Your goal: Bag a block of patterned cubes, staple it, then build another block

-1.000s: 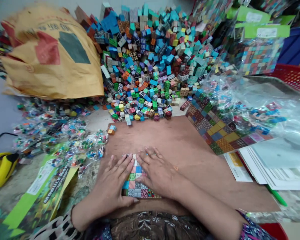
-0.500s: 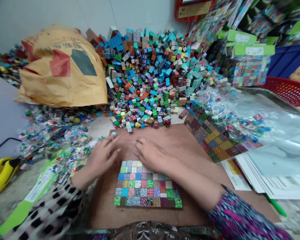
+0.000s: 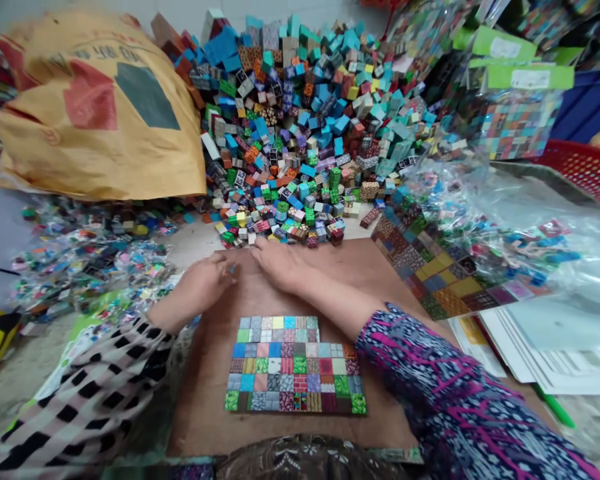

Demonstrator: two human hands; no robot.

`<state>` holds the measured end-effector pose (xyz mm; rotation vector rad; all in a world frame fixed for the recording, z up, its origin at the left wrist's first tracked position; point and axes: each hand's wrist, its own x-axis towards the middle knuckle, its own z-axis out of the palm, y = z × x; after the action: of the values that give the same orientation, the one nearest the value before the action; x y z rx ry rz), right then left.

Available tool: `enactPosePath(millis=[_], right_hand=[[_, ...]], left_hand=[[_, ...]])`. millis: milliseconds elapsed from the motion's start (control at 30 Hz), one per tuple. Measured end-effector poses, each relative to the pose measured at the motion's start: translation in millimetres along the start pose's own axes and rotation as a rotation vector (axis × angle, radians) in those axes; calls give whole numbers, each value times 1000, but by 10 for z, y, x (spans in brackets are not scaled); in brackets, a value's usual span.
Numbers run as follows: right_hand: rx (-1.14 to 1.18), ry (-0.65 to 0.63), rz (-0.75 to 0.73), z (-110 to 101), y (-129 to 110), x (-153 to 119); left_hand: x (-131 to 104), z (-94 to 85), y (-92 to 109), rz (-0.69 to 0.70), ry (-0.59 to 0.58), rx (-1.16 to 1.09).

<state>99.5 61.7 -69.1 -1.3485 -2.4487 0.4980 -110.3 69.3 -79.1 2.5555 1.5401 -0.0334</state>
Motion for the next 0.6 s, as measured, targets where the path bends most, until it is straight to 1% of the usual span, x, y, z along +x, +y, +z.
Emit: enactPosePath(millis=[67, 133, 200, 267, 367, 467, 533, 600], right_hand=[[-55, -55, -68, -66, 32, -204], [-15, -97, -71, -95, 72, -395], [83, -95, -56, -78, 114, -550], [152, -55, -41, -33, 151, -660], [190, 14, -13, 32, 186, -746], [256, 58, 14, 51, 189, -766], [276, 49, 30, 36, 181, -763], [265, 21, 50, 11, 172, -761]], left_hand=[[8, 45, 96, 84, 3, -118], [43, 104, 234, 159, 8, -257], [91, 159, 389, 200, -2, -356], [137, 195, 529, 228, -13, -413], [180, 213, 665, 285, -24, -497], [184, 219, 722, 296, -21, -627], [172, 227, 744, 282, 2, -688], [156, 239, 769, 290, 23, -686]])
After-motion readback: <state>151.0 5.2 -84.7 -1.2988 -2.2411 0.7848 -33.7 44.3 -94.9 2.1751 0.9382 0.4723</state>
